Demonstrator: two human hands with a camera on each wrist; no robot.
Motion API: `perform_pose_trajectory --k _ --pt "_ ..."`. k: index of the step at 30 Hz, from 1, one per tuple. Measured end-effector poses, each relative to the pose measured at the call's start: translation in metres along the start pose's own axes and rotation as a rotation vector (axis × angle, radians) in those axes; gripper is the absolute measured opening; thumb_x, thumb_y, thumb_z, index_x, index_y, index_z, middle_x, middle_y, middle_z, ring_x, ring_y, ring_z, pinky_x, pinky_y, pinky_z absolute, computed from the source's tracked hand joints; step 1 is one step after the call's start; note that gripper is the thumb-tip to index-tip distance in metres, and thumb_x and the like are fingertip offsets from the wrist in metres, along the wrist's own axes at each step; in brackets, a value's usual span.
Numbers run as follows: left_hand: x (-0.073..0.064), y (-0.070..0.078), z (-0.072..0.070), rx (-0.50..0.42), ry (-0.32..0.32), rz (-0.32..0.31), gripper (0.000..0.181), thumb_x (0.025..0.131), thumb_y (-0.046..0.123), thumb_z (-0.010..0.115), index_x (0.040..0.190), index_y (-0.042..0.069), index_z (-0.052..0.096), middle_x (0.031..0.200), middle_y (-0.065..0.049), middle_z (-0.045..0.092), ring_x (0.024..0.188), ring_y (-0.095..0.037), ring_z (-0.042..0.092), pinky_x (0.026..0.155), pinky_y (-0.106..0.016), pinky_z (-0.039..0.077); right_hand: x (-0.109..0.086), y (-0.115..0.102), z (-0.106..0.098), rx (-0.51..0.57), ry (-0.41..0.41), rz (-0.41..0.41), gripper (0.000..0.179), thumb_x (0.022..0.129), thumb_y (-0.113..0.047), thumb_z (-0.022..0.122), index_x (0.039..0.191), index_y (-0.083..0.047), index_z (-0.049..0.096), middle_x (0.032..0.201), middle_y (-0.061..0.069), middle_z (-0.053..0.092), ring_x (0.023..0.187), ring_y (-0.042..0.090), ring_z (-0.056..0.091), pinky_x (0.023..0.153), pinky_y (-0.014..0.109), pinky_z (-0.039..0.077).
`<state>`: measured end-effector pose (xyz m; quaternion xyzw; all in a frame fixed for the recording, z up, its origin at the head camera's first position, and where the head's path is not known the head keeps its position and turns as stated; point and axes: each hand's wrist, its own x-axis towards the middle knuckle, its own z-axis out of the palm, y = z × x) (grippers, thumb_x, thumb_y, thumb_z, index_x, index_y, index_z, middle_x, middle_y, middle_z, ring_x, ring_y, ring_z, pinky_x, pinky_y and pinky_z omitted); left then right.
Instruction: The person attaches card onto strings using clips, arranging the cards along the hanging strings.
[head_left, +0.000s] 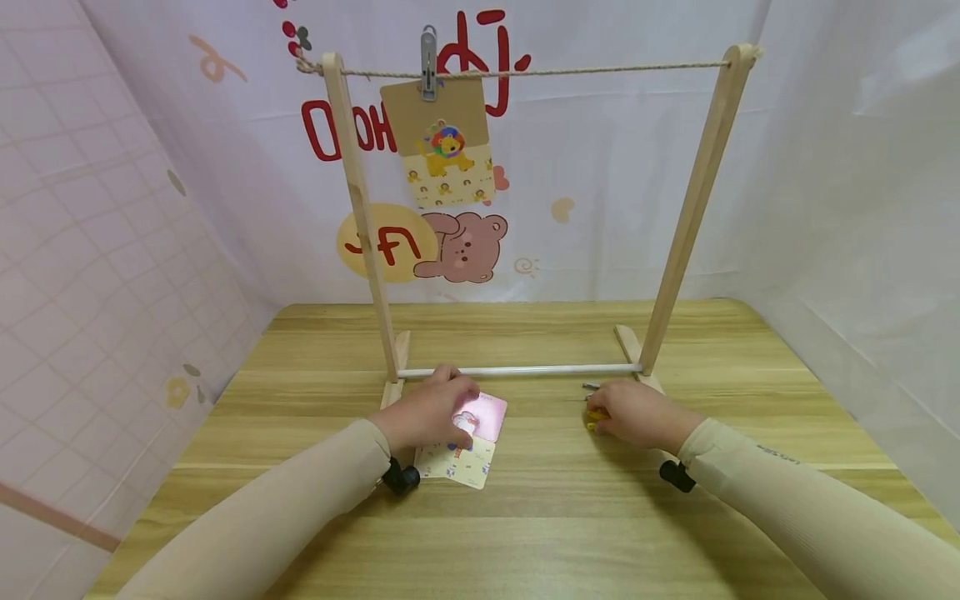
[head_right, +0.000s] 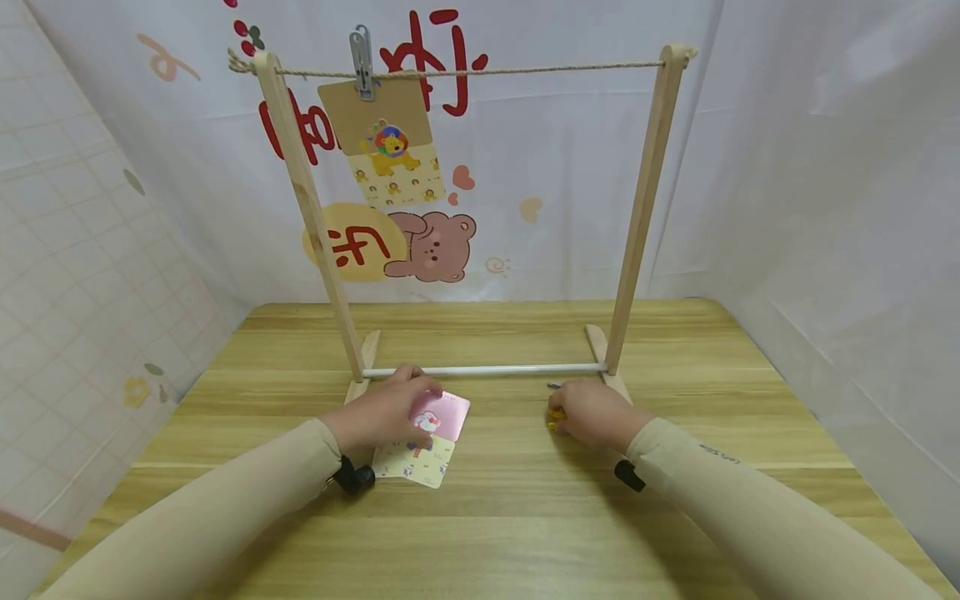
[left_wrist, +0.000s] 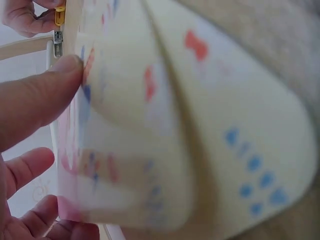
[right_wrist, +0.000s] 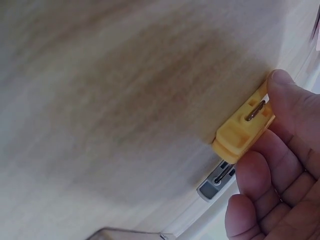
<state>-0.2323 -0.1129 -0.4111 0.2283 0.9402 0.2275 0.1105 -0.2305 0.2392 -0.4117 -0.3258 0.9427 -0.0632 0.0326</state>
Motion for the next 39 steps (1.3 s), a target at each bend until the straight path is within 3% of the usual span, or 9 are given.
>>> perform_pose_trajectory --k 6,12,20,28,39 --pt "0.0009 0.0004 -0.0007 -0.067 0.025 -0.022 0.061 0.081 0.024 0.093 0.135 0.015 0.066 0.161 -0.016 0.037 0.127 -0.035 0.059 0.109 -0.046 0.05 -0.0002 0.0005 -0.0008 0.005 -0.002 0.0 0.014 0.087 -0.018 0.085 0.09 -0.017 0.071 0.081 -0.01 0.054 0.075 0.006 0.048 0.068 0.027 0.044" --pt "0.0032 -0.0009 -0.0016 -0.098 0.062 -0.018 0.064 0.081 0.02 0.092 0.138 0.013 0.064 0.149 -0.01 0.05 0.117 -0.025 0.059 0.106 -0.042 0.049 0.0003 0.0008 -0.0015 -0.009 -0.004 0.001 0.014 0.088 -0.018 0.085 0.091 -0.017 0.072 0.081 -0.01 0.055 0.075 0.005 0.049 0.067 0.026 0.045" --pt "0.0033 -0.0005 -0.003 -0.13 0.061 -0.033 0.062 0.08 0.02 0.093 0.136 0.016 0.065 0.138 -0.007 0.055 0.107 -0.02 0.06 0.097 -0.038 0.051 -0.0009 -0.0012 -0.0036 0.002 -0.007 0.003 0.013 0.089 -0.018 0.085 0.092 -0.016 0.073 0.082 -0.01 0.056 0.076 0.005 0.049 0.068 0.026 0.046" --pt "0.0038 -0.0001 -0.004 -0.161 0.057 0.009 0.057 0.081 0.018 0.092 0.132 0.014 0.068 0.134 -0.003 0.066 0.114 -0.019 0.061 0.106 -0.039 0.049 -0.0015 -0.0022 -0.0031 0.004 -0.01 0.006 0.013 0.089 -0.018 0.085 0.092 -0.017 0.072 0.082 -0.009 0.056 0.076 0.006 0.049 0.068 0.026 0.046" --pt "0.0031 0.0028 -0.0062 -0.242 0.055 -0.038 0.05 0.084 0.016 0.09 0.129 0.02 0.068 0.126 0.0 0.069 0.101 -0.017 0.062 0.087 -0.032 0.054 -0.0006 -0.0031 -0.0032 -0.004 -0.006 -0.01 0.014 0.088 -0.018 0.085 0.092 -0.017 0.072 0.081 -0.009 0.054 0.074 0.006 0.047 0.067 0.026 0.044"
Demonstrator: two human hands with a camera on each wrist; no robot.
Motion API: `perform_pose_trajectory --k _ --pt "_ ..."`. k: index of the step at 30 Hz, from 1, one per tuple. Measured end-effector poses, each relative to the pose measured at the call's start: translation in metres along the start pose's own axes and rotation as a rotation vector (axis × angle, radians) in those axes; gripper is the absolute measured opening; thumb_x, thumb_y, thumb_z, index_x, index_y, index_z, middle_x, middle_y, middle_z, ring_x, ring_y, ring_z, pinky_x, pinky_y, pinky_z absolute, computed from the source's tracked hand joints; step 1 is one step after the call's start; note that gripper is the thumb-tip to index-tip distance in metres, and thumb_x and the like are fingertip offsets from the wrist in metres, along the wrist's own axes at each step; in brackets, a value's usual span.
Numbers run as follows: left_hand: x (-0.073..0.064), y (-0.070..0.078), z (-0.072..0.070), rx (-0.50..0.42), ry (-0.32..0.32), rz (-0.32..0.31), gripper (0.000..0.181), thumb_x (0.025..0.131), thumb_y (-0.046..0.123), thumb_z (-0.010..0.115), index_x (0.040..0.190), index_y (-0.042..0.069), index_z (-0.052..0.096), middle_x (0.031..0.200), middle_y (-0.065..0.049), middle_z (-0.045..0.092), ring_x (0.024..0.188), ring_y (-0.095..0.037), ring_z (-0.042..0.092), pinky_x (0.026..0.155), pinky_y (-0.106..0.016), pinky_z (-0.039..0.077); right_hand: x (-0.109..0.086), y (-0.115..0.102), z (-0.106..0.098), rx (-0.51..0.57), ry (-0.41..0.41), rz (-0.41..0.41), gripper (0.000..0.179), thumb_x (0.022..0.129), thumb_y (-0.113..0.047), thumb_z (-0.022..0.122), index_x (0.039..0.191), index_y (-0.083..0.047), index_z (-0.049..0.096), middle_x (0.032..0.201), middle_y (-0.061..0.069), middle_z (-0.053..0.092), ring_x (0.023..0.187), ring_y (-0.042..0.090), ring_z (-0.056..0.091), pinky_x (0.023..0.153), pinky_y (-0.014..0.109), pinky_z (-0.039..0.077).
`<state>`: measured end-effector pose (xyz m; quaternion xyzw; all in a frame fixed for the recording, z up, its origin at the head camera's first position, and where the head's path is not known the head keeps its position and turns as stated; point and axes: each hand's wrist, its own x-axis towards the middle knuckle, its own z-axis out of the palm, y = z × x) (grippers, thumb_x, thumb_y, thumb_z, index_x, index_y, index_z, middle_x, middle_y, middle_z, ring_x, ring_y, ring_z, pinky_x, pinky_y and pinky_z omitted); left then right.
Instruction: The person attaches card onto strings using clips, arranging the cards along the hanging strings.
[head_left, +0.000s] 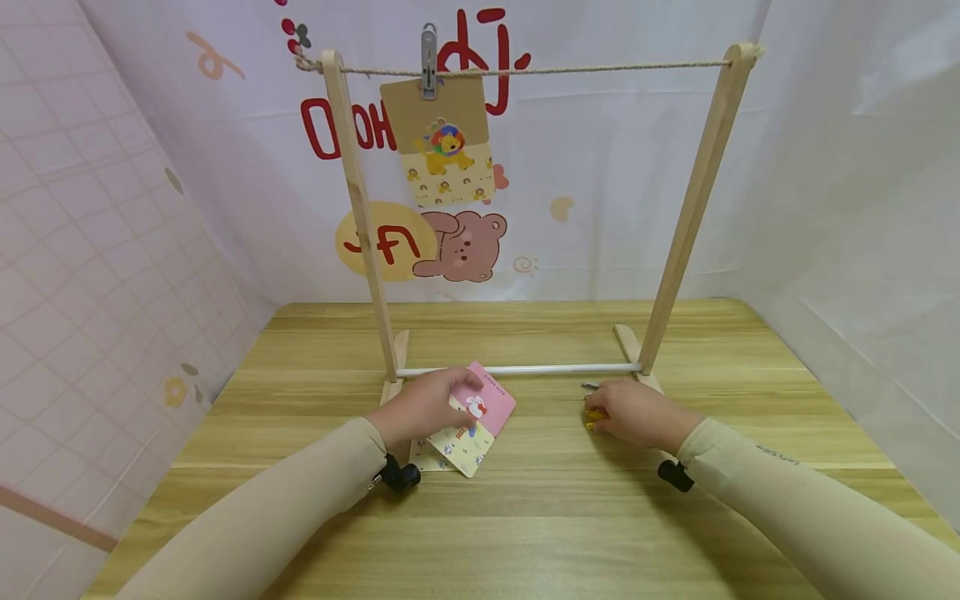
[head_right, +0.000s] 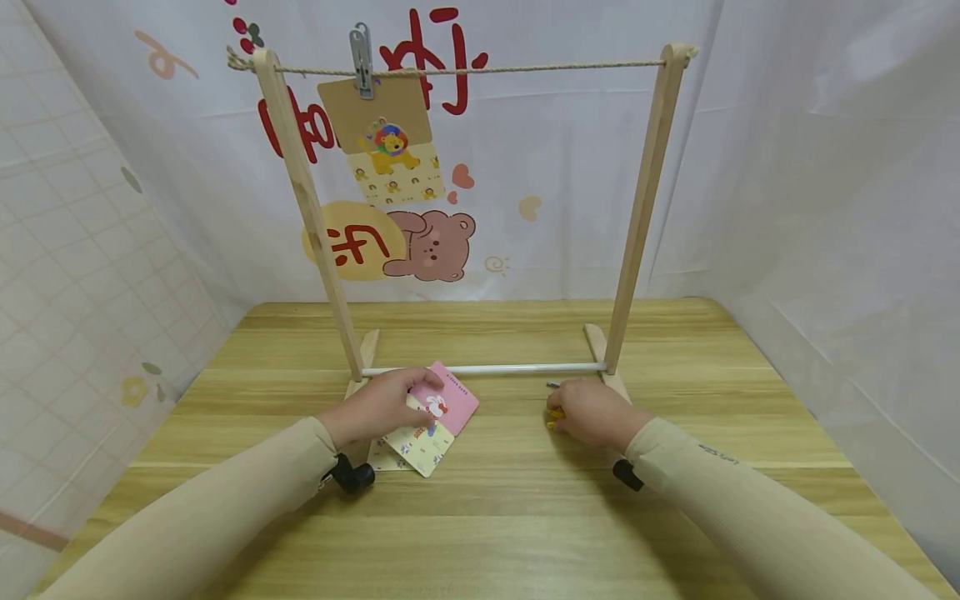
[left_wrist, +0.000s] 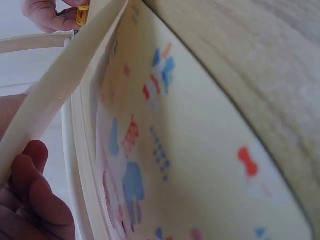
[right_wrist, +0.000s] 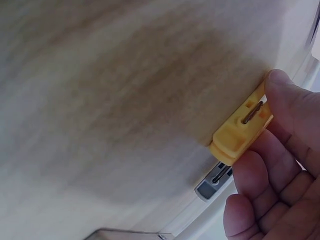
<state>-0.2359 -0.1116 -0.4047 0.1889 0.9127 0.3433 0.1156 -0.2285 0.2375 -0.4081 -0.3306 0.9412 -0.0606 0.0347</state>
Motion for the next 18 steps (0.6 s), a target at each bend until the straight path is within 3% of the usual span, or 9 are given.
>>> perform_pose_trajectory --k 7,13,18 --pt "0.0008 0.0005 -0.0024 -0.06 -0.011 -0.005 0.05 0.085 0.015 0.089 0.13 0.021 0.069 0.124 -0.001 0.068 0.098 -0.018 0.063 0.079 -0.029 0.055 0.0017 0.0001 0.0001 0.007 -0.02 0.021 0.013 0.089 -0.016 0.084 0.094 -0.017 0.072 0.085 -0.006 0.056 0.076 0.006 0.048 0.07 0.027 0.047" --pt "0.0004 0.003 -0.0054 -0.044 0.003 0.008 0.047 0.086 0.017 0.088 0.128 0.025 0.068 0.123 0.001 0.068 0.098 -0.018 0.063 0.082 -0.031 0.055 0.0037 0.0012 0.0007 0.006 -0.033 0.022 0.015 0.089 -0.015 0.084 0.094 -0.015 0.07 0.085 -0.005 0.057 0.077 0.007 0.05 0.071 0.028 0.048" --pt "-0.0003 0.0048 -0.0071 -0.043 0.0 0.029 0.046 0.087 0.017 0.088 0.128 0.024 0.068 0.125 0.001 0.068 0.099 -0.017 0.062 0.085 -0.032 0.054 0.0045 0.002 0.0027 -0.002 -0.035 0.0 0.019 0.089 -0.014 0.084 0.105 -0.014 0.075 0.096 -0.003 0.067 0.087 0.011 0.063 0.079 0.033 0.056"
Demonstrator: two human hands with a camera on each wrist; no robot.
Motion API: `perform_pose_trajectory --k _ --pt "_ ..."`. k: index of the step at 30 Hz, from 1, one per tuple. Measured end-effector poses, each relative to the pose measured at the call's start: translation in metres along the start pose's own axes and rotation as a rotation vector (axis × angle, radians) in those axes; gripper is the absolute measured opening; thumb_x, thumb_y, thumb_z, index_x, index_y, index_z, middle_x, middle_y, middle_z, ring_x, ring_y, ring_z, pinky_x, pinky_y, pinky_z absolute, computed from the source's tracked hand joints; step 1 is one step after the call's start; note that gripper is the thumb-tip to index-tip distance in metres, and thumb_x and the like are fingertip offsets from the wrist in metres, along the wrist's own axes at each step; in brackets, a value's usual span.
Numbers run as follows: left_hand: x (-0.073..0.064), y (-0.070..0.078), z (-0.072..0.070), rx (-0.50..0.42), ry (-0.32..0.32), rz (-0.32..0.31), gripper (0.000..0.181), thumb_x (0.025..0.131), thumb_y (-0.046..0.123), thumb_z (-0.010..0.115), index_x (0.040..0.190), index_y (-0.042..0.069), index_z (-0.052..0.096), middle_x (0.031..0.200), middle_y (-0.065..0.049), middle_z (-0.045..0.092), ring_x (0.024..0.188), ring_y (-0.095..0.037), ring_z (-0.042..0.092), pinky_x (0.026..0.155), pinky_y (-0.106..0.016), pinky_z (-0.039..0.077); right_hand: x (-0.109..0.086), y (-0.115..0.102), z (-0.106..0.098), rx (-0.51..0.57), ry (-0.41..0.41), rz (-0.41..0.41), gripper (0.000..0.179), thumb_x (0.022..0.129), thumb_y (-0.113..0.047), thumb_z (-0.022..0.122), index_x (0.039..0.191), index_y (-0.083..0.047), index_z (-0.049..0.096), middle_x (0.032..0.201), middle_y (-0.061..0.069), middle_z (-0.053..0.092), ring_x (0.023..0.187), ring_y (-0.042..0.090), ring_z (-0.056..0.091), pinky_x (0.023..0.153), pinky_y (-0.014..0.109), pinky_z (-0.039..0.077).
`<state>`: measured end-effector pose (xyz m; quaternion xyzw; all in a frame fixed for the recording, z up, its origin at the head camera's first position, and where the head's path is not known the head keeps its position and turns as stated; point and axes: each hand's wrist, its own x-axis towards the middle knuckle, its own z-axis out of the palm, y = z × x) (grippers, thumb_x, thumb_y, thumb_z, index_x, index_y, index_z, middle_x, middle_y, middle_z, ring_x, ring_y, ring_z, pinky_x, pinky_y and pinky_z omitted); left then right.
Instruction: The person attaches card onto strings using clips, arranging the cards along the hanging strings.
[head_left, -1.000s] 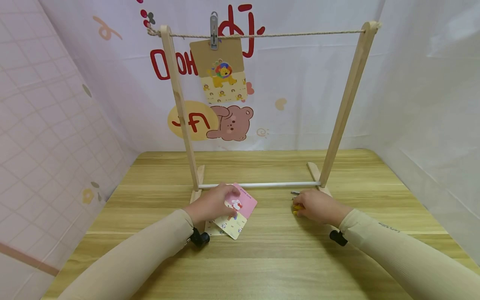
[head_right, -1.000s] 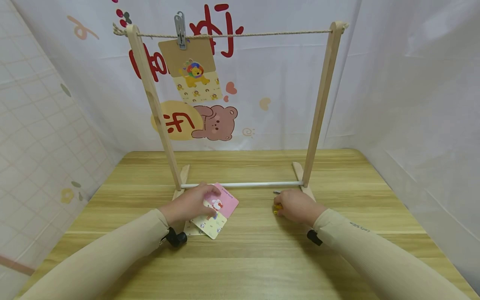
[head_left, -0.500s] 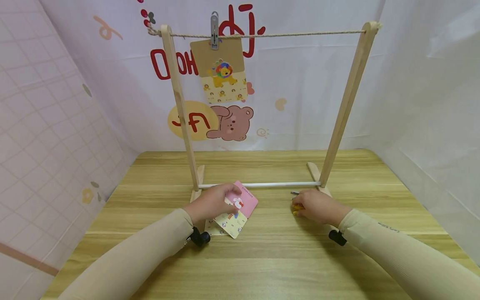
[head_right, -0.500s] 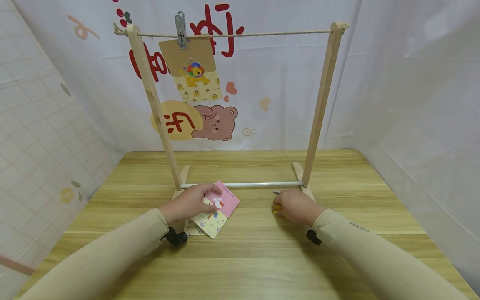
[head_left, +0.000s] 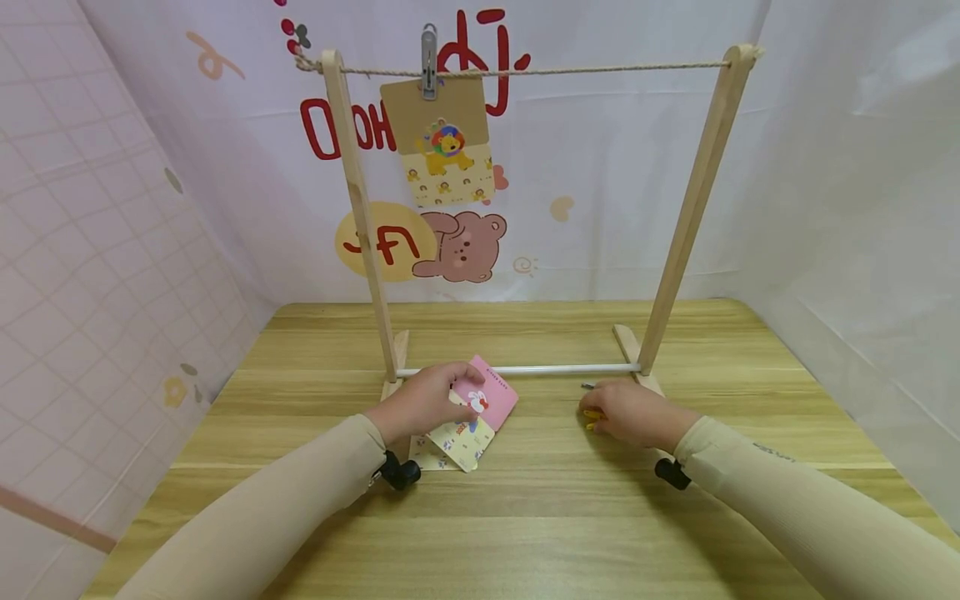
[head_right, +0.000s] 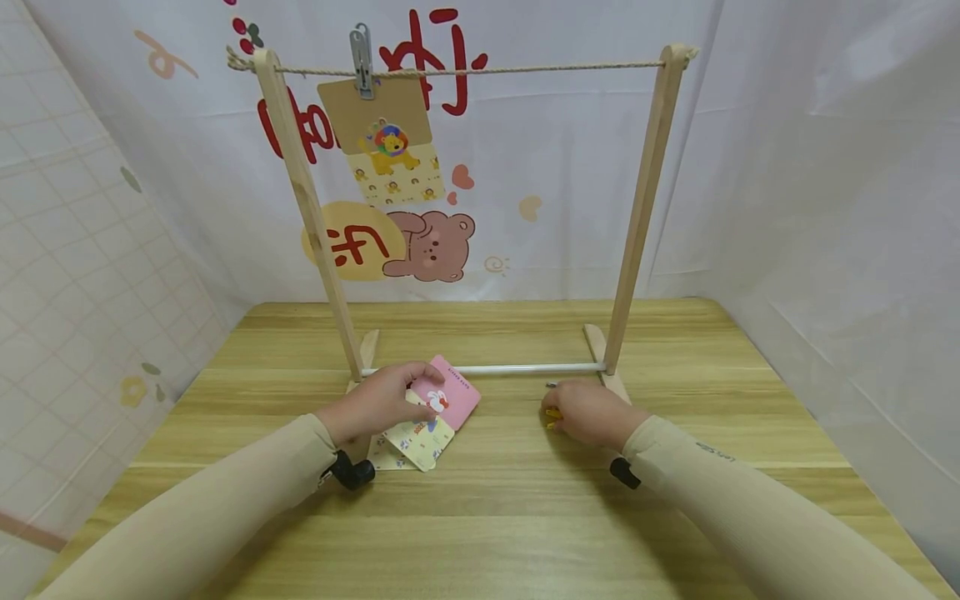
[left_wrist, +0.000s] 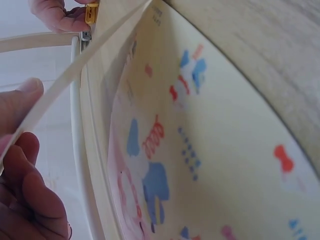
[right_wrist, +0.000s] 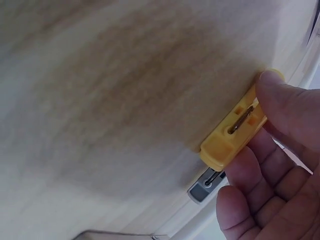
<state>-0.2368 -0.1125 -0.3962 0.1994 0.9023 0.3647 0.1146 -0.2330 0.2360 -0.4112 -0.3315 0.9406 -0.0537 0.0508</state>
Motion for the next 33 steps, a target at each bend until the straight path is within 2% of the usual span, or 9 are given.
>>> perform_pose_trajectory --k 4,11,15,19,25,26,28,31,33 --pt "0.0 0.002 0.0 -0.007 -0.001 0.019 0.043 0.088 0.018 0.087 0.126 0.023 0.068 0.125 0.001 0.069 0.1 -0.017 0.062 0.087 -0.033 0.054 -0.001 -0.001 0.0 -0.01 0.005 -0.022 0.023 0.089 -0.013 0.084 0.11 -0.013 0.076 0.1 -0.002 0.07 0.093 0.014 0.067 0.083 0.036 0.059" --pt "0.0 0.004 0.0 -0.035 0.007 0.056 0.043 0.09 0.02 0.085 0.129 0.023 0.067 0.128 0.001 0.068 0.104 -0.017 0.062 0.091 -0.034 0.054 -0.001 -0.002 -0.005 -0.017 0.071 -0.027 0.018 0.091 -0.011 0.081 0.106 -0.011 0.073 0.095 -0.003 0.068 0.082 0.008 0.063 0.074 0.031 0.056" --pt "0.0 0.005 0.0 -0.036 0.036 0.075 0.043 0.091 0.021 0.085 0.13 0.023 0.067 0.131 0.001 0.068 0.105 -0.017 0.061 0.092 -0.036 0.052 -0.001 -0.003 -0.011 0.039 0.123 -0.02 0.016 0.09 -0.006 0.08 0.104 -0.008 0.07 0.092 -0.003 0.067 0.077 0.006 0.057 0.069 0.028 0.053" --pt "0.002 0.006 0.0 -0.033 0.061 0.078 0.046 0.092 0.023 0.084 0.134 0.024 0.066 0.135 0.0 0.067 0.107 -0.02 0.06 0.091 -0.037 0.051 -0.001 -0.004 -0.016 0.085 0.167 -0.01 0.022 0.088 -0.005 0.08 0.107 -0.005 0.069 0.093 -0.001 0.066 0.08 0.009 0.059 0.072 0.03 0.055" --pt "0.004 0.007 0.0 -0.056 0.075 0.099 0.05 0.094 0.022 0.081 0.141 0.023 0.064 0.141 -0.001 0.066 0.115 -0.021 0.061 0.102 -0.041 0.052 0.0 -0.006 -0.022 0.143 0.256 -0.026 0.024 0.087 -0.003 0.079 0.107 -0.005 0.067 0.092 -0.002 0.066 0.082 0.013 0.063 0.075 0.034 0.056" --pt "0.005 0.007 0.0 -0.059 0.076 0.102 0.051 0.095 0.022 0.081 0.143 0.023 0.063 0.139 0.0 0.066 0.112 -0.02 0.062 0.1 -0.039 0.053 0.001 -0.007 -0.023 0.159 0.269 -0.029 0.023 0.087 -0.002 0.079 0.106 -0.006 0.066 0.092 -0.002 0.066 0.084 0.014 0.064 0.076 0.035 0.057" --pt "0.005 0.008 -0.001 -0.059 0.073 0.109 0.054 0.095 0.023 0.081 0.145 0.024 0.061 0.128 0.0 0.068 0.099 -0.019 0.06 0.088 -0.034 0.053 0.001 -0.009 -0.025 0.189 0.291 -0.029 0.023 0.087 0.0 0.079 0.106 -0.006 0.066 0.094 -0.001 0.067 0.087 0.017 0.067 0.079 0.038 0.058" --pt "0.006 0.009 -0.002 -0.064 0.067 0.121 0.057 0.096 0.022 0.079 0.149 0.024 0.058 0.109 0.0 0.067 0.083 -0.016 0.055 0.071 -0.026 0.047 0.002 -0.012 -0.03 0.241 0.319 -0.022 0.023 0.089 0.001 0.077 0.109 -0.005 0.067 0.099 0.002 0.07 0.094 0.022 0.071 0.084 0.045 0.061" --pt "0.007 0.01 -0.003 -0.07 0.065 0.129 0.057 0.097 0.022 0.078 0.151 0.023 0.056 0.102 -0.001 0.064 0.078 -0.016 0.052 0.065 -0.025 0.043 0.002 -0.015 -0.033 0.27 0.336 -0.015 0.023 0.09 0.001 0.077 0.11 -0.004 0.067 0.102 0.004 0.071 0.097 0.025 0.073 0.087 0.047 0.061"
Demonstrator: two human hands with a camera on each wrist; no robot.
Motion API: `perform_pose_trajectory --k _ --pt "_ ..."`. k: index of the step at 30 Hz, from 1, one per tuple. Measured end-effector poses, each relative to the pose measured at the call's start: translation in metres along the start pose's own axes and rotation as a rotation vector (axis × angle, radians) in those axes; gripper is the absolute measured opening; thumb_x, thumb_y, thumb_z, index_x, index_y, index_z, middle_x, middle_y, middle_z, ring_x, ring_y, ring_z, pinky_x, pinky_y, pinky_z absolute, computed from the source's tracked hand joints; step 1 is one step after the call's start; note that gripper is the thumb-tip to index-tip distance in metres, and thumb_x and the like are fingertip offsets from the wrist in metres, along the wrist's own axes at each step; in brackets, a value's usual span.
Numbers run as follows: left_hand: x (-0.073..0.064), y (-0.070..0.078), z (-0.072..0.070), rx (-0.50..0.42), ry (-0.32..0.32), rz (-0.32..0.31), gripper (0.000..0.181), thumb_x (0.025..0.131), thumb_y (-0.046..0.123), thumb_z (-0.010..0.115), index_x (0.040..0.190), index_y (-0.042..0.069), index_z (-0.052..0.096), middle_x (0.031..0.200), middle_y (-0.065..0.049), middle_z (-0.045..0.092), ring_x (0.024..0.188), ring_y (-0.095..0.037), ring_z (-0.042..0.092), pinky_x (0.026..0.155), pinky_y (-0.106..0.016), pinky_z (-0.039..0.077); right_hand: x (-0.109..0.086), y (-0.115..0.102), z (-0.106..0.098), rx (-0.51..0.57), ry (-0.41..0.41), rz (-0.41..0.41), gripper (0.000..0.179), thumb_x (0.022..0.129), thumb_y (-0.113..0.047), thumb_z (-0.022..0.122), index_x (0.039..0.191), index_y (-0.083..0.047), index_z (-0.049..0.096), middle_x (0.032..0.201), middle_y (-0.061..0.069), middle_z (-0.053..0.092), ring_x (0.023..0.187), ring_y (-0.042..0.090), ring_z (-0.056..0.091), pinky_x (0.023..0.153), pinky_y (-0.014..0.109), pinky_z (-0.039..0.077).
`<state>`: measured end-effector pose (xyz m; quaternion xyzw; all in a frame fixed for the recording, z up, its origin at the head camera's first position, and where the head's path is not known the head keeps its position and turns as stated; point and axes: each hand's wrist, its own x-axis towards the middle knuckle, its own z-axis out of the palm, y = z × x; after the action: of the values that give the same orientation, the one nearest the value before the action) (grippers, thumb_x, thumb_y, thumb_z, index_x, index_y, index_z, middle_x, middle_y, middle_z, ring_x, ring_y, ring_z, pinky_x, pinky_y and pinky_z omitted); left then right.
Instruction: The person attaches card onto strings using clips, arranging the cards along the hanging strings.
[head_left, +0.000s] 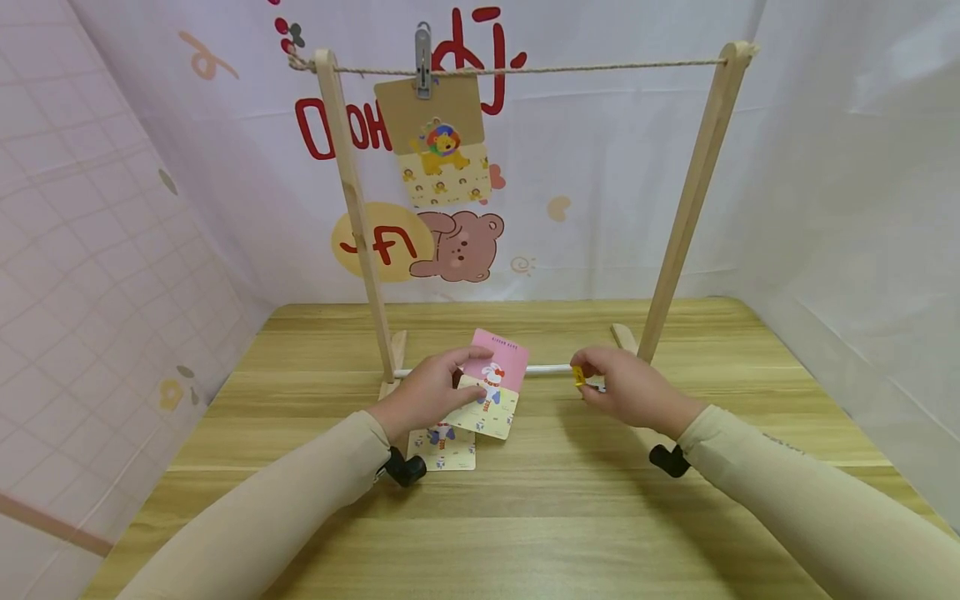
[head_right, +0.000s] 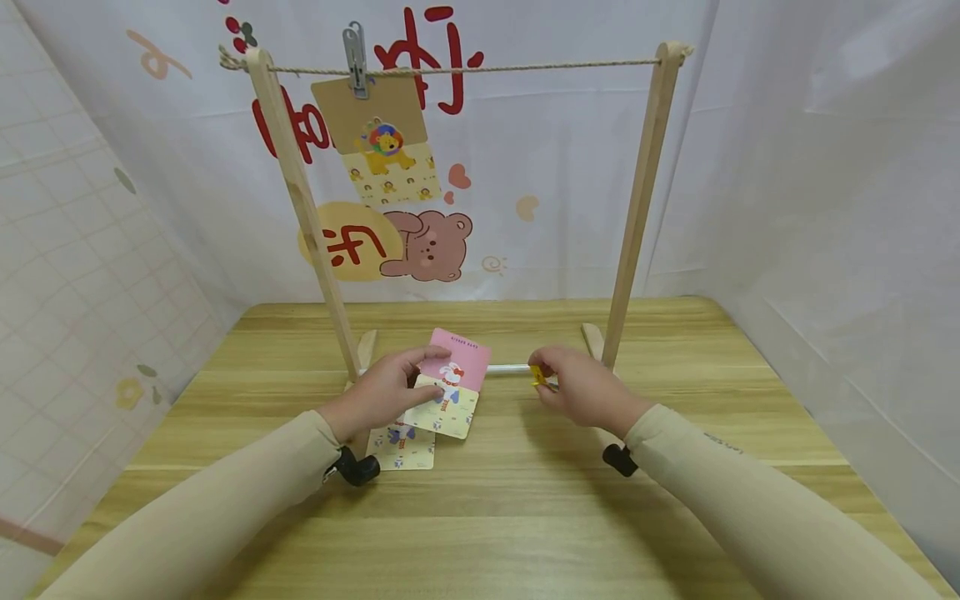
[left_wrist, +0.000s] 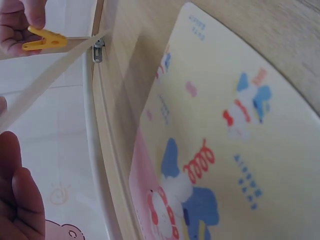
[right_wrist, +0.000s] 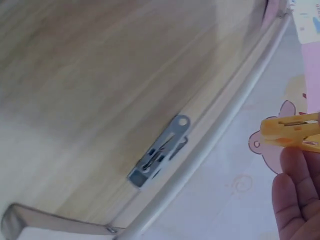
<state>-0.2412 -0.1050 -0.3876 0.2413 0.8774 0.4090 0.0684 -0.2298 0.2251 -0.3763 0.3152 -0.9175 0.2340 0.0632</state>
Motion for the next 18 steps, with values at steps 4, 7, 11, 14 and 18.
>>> perform_pose_trajectory --k 4,7,11,14,18 --pt "0.0 0.003 -0.001 -0.01 0.018 0.013 0.057 0.098 0.02 0.077 0.151 0.022 0.056 0.106 -0.001 0.064 0.079 -0.016 0.052 0.066 -0.023 0.043 0.003 -0.005 -0.004 0.042 0.033 0.008 0.022 0.091 0.0 0.077 0.109 -0.005 0.067 0.101 0.003 0.072 0.098 0.023 0.074 0.087 0.045 0.062" --pt "0.0 0.005 -0.001 -0.019 0.035 0.016 0.057 0.097 0.019 0.078 0.15 0.022 0.057 0.11 -0.002 0.065 0.08 -0.017 0.053 0.067 -0.024 0.044 0.004 -0.007 -0.006 0.057 0.056 0.002 0.022 0.09 -0.001 0.077 0.108 -0.006 0.066 0.1 0.002 0.072 0.097 0.023 0.074 0.087 0.043 0.062" --pt "0.001 0.007 -0.001 -0.029 0.046 0.013 0.056 0.097 0.019 0.078 0.15 0.022 0.057 0.109 -0.003 0.066 0.079 -0.017 0.055 0.066 -0.024 0.045 0.006 -0.009 -0.008 0.092 0.079 -0.009 0.021 0.09 0.002 0.076 0.108 -0.004 0.066 0.101 0.005 0.074 0.097 0.027 0.076 0.086 0.045 0.062" --pt "0.001 0.007 -0.001 -0.031 0.049 0.01 0.057 0.097 0.02 0.078 0.15 0.024 0.057 0.107 -0.002 0.067 0.079 -0.017 0.056 0.066 -0.024 0.046 0.007 -0.01 -0.009 0.13 0.086 0.002 0.022 0.09 0.004 0.075 0.108 -0.003 0.065 0.103 0.007 0.074 0.099 0.029 0.077 0.087 0.044 0.062" --pt "0.002 0.009 -0.002 -0.031 0.05 0.005 0.057 0.098 0.021 0.077 0.151 0.025 0.056 0.106 -0.001 0.066 0.079 -0.017 0.056 0.066 -0.025 0.047 0.007 -0.013 -0.009 0.193 0.098 0.031 0.025 0.09 0.007 0.074 0.111 0.0 0.064 0.108 0.011 0.072 0.103 0.031 0.076 0.087 0.039 0.063"
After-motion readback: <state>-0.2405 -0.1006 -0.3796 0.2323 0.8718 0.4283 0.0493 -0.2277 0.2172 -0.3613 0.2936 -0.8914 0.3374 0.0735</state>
